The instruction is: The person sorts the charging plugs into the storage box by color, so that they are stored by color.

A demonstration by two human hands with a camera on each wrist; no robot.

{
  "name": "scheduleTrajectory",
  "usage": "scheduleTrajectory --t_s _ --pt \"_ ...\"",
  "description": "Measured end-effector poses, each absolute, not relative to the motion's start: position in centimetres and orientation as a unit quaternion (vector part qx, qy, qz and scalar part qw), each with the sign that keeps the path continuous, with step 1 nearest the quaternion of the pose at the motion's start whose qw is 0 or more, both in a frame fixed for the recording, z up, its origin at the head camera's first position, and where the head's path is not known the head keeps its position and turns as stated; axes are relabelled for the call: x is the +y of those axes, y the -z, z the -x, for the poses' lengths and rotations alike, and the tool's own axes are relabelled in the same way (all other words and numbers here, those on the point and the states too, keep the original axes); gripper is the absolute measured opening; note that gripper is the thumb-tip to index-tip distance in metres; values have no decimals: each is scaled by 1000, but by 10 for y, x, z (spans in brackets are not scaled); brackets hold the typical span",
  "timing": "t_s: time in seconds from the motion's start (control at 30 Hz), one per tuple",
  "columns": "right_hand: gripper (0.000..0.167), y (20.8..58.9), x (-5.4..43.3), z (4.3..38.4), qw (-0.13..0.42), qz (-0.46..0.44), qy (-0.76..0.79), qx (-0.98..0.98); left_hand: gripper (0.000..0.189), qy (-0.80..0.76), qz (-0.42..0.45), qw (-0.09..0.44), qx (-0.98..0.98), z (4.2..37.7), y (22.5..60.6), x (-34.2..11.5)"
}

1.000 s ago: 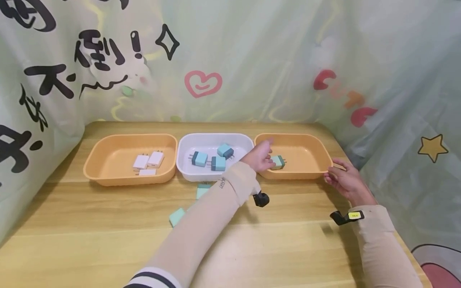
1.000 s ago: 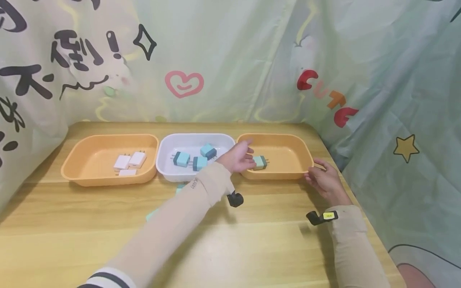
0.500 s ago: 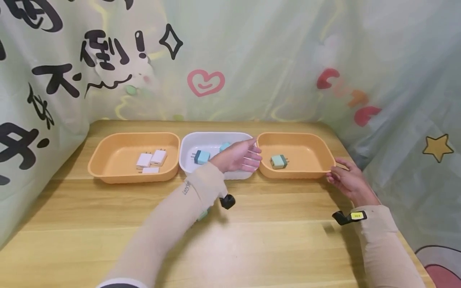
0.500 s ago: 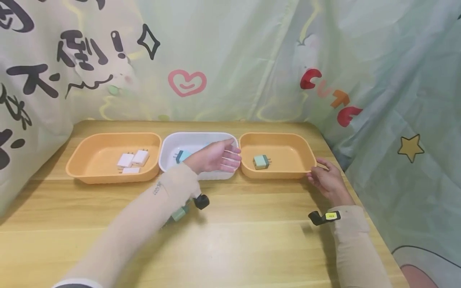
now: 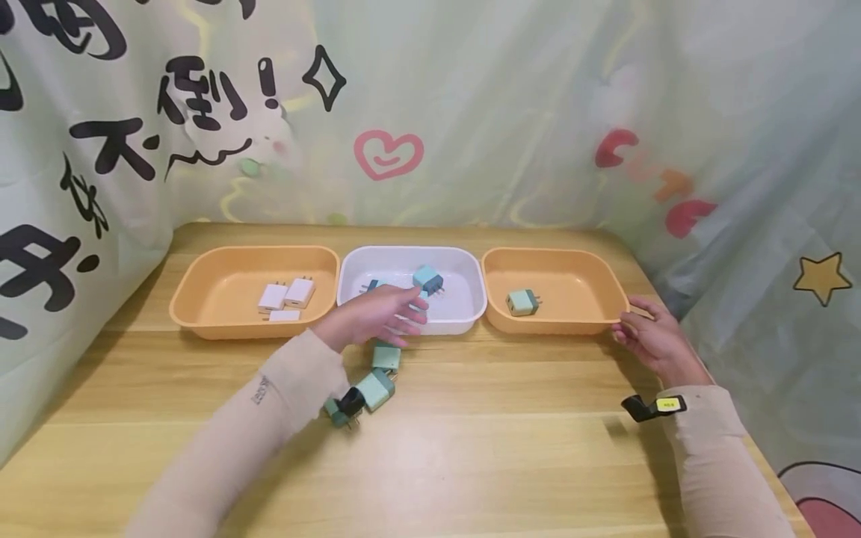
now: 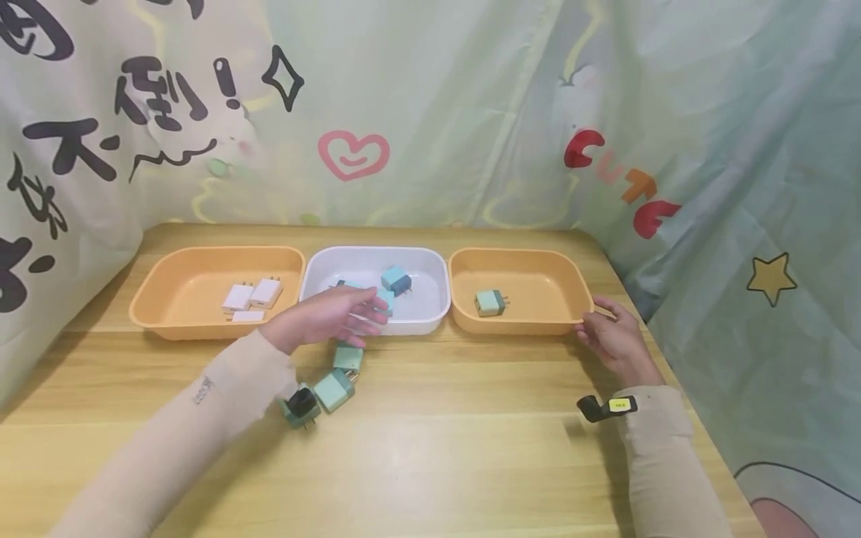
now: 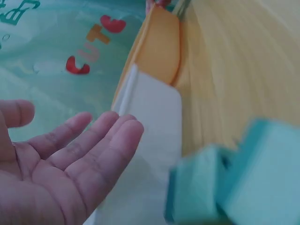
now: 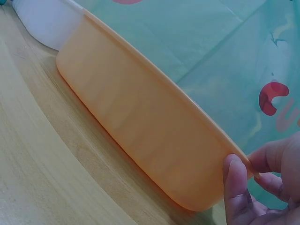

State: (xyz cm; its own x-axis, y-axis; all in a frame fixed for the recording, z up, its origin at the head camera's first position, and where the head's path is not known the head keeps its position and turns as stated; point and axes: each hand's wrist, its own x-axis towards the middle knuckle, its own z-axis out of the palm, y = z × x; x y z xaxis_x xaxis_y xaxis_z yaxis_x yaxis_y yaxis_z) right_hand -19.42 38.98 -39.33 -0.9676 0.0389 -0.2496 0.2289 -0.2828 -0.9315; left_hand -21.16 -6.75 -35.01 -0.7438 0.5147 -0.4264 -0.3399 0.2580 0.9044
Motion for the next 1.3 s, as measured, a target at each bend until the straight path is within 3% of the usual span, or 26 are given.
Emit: scheduleTrajectory --t_s 0.43,0.73,1.3 --pt "28 395 391 191 56 -118 789 600 40 -538 -41 309 783 182 384 -117" --pt "27 394 390 191 53 -116 787 604 46 -505 -32 310 805 177 393 -114" --pt "26 393 388 193 54 -117 784 607 39 -399 -43 237 885 173 402 -104"
